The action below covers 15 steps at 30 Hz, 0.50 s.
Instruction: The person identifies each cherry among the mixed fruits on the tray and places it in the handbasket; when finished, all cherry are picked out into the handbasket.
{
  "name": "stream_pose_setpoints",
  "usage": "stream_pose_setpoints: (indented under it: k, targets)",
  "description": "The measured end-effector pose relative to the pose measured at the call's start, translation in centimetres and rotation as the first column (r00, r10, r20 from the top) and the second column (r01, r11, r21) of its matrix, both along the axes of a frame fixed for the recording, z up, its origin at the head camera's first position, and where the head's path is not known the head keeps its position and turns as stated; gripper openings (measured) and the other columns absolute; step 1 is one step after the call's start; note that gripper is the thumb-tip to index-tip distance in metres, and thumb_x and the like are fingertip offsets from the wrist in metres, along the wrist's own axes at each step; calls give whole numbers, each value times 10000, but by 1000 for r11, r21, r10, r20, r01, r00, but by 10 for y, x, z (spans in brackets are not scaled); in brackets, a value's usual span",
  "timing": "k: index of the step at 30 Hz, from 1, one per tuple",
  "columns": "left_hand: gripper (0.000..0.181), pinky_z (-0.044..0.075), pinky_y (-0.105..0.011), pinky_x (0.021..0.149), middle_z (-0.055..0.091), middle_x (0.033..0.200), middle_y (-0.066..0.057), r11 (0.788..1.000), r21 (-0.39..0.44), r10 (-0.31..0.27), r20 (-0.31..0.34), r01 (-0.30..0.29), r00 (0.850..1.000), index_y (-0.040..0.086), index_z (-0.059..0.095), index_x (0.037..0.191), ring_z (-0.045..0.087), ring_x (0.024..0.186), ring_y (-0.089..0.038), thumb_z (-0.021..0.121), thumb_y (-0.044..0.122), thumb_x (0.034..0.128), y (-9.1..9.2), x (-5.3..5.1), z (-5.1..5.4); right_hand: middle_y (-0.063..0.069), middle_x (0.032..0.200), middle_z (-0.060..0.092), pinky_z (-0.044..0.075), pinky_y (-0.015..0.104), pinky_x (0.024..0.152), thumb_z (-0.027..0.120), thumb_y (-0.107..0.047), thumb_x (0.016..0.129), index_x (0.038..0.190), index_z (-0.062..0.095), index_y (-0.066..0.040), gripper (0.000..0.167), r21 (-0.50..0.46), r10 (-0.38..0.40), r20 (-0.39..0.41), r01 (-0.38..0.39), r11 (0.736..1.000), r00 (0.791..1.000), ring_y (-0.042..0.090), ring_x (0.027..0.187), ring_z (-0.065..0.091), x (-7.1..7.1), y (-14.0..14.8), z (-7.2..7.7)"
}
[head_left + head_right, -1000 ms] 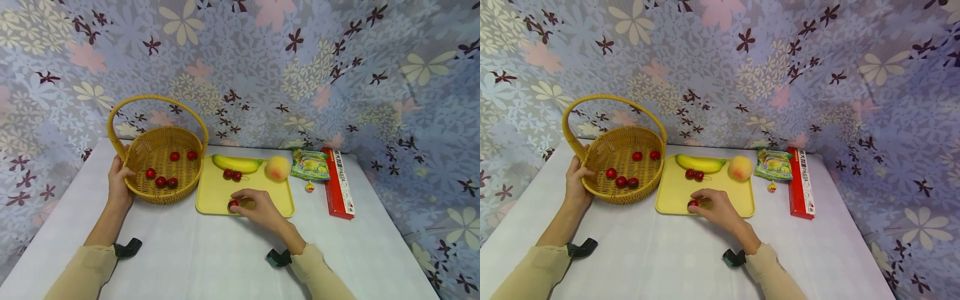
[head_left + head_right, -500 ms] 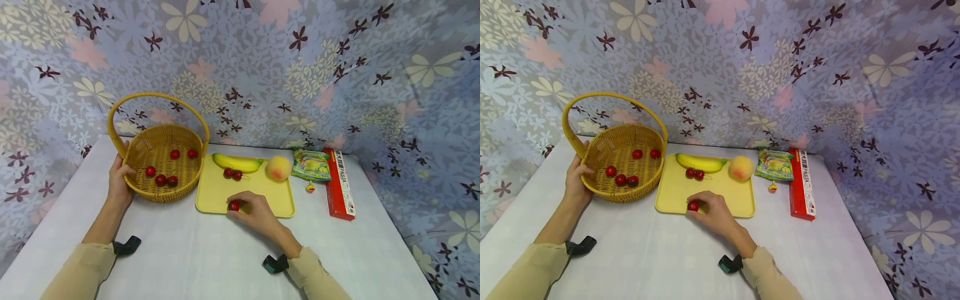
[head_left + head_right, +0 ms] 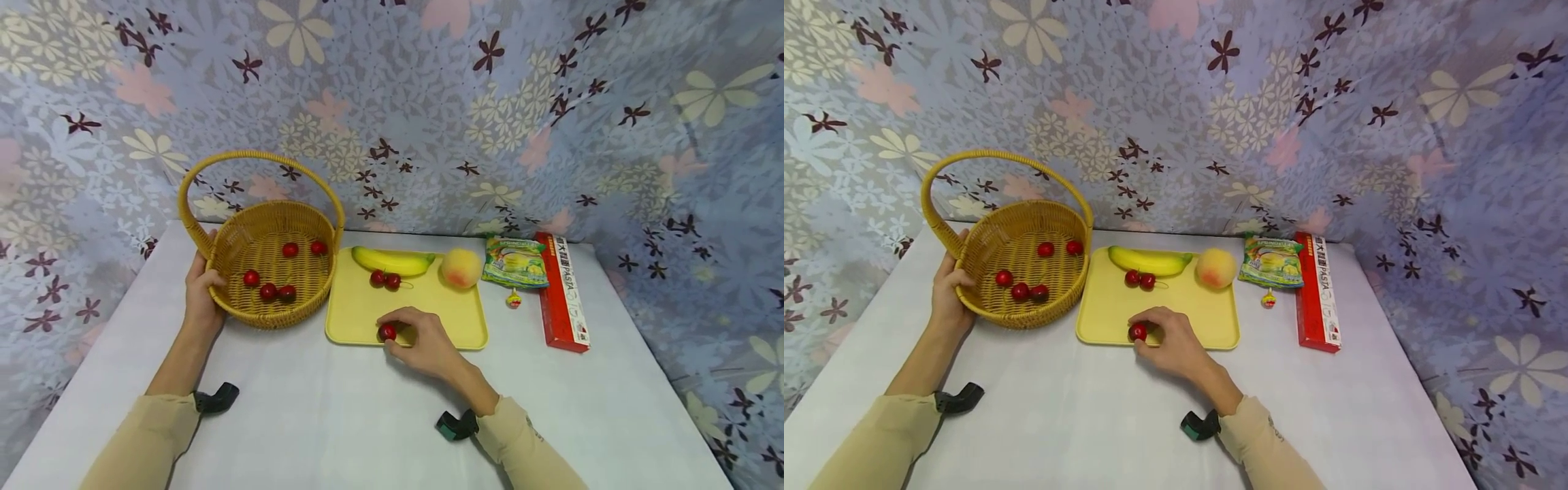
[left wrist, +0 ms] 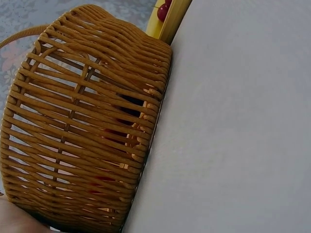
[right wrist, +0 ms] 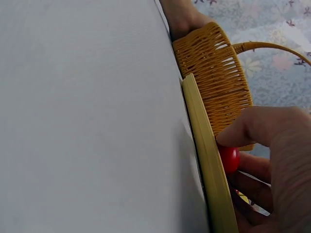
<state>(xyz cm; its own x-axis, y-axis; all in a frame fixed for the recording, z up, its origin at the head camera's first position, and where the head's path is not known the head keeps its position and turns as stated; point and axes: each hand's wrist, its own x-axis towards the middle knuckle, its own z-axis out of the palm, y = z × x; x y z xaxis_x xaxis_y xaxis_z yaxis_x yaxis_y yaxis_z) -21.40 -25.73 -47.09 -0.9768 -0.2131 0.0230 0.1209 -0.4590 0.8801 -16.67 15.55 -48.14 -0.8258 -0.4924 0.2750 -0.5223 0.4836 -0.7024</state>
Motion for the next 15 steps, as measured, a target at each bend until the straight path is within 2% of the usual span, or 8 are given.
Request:
stream_pose_setpoints:
  k: [7, 11, 15]
  targets:
    - [921, 276, -300, 1228, 298, 1708, -6, 1000, -10, -5, -35, 4, 999, 223, 337, 1663, 279, 1534, -227, 277, -150, 823, 7, -7, -6, -80, 1110, 759, 570, 319, 906, 849, -173, 870, 1152, 779, -175, 290, 11, -46, -48, 46, 999, 998, 64, 988, 704, -1, 5, -6]
    - [917, 282, -300, 1216, 302, 1703, -9, 1000, -18, 3, -38, -4, 999, 222, 345, 1660, 284, 1526, -224, 279, -141, 820, 6, -5, -7, -53, 1105, 767, 585, 315, 867, 859, -164, 867, 1156, 780, -153, 300, -20, -37, -66, 36, 999, 997, 83, 957, 721, -1, 4, -7]
    - [918, 286, -319, 1224, 311, 1697, -13, 1000, 7, 14, -32, -14, 999, 253, 368, 1650, 285, 1517, -241, 275, -135, 824, 1, -2, -5, -37, 1103, 771, 594, 323, 866, 860, -163, 870, 1167, 776, -136, 311, -38, -9, -74, 6, 999, 997, 102, 950, 739, -4, 1, -7]
